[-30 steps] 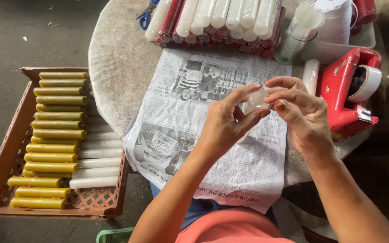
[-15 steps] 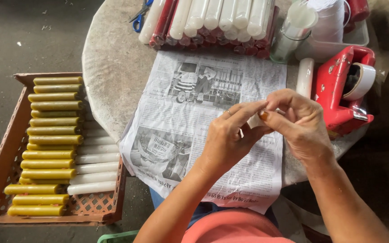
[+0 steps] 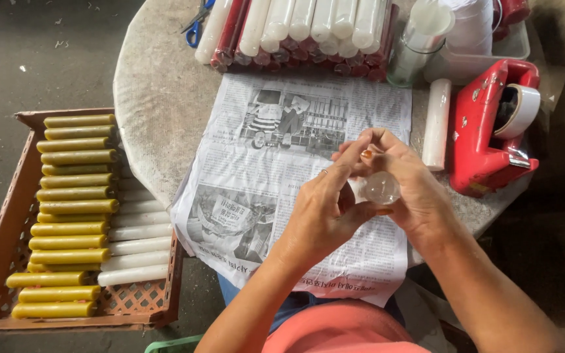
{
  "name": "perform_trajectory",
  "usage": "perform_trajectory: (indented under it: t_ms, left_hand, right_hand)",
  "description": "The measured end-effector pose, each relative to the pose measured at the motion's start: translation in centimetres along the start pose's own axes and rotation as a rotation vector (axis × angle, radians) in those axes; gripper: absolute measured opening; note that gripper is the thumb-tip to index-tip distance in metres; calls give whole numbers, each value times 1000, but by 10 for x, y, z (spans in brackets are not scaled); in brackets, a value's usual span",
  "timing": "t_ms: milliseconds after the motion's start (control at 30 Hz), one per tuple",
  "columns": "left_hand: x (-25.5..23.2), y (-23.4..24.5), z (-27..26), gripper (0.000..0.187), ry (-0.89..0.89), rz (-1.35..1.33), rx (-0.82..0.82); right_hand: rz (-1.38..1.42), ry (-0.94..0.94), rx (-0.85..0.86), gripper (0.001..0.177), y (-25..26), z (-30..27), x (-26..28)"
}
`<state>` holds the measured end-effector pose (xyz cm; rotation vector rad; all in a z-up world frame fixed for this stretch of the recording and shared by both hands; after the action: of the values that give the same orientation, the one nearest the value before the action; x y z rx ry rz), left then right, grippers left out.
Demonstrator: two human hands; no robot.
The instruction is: Wrapping individual wax candles in newspaper and securing them for packaging.
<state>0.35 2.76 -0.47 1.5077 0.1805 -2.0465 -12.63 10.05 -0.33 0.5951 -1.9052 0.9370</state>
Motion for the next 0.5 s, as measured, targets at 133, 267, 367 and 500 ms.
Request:
perform_trajectory:
  t_ms: [133,267,367,500]
  left_hand:
    - [5,3,-3,53,-46,-27,21]
    - [10,1,-13,49,-133,65,-7]
    - [-6,-6,-30,49,116,-43,135]
    - [-7,-27,-74,33,-639,477,240]
  right_hand:
    - [-44,12,-113,16,-8,-10,-1]
    - [-819,193,-256,16,40,-32,-34]
    - [-776,217,29,25,155,-9,-167]
    - [332,-411,406,79,75,-25,-95]
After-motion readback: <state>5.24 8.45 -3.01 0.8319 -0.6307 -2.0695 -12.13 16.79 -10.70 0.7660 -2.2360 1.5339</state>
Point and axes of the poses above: each hand's wrist, its own z-axis towards the middle knuckle, its own y-axis out of the back of the hand, x = y × z, the point moved 2 cm from there along z, towards the middle knuckle, and after that the axes turned 10 degrees about -z, right-handed, at the moved point
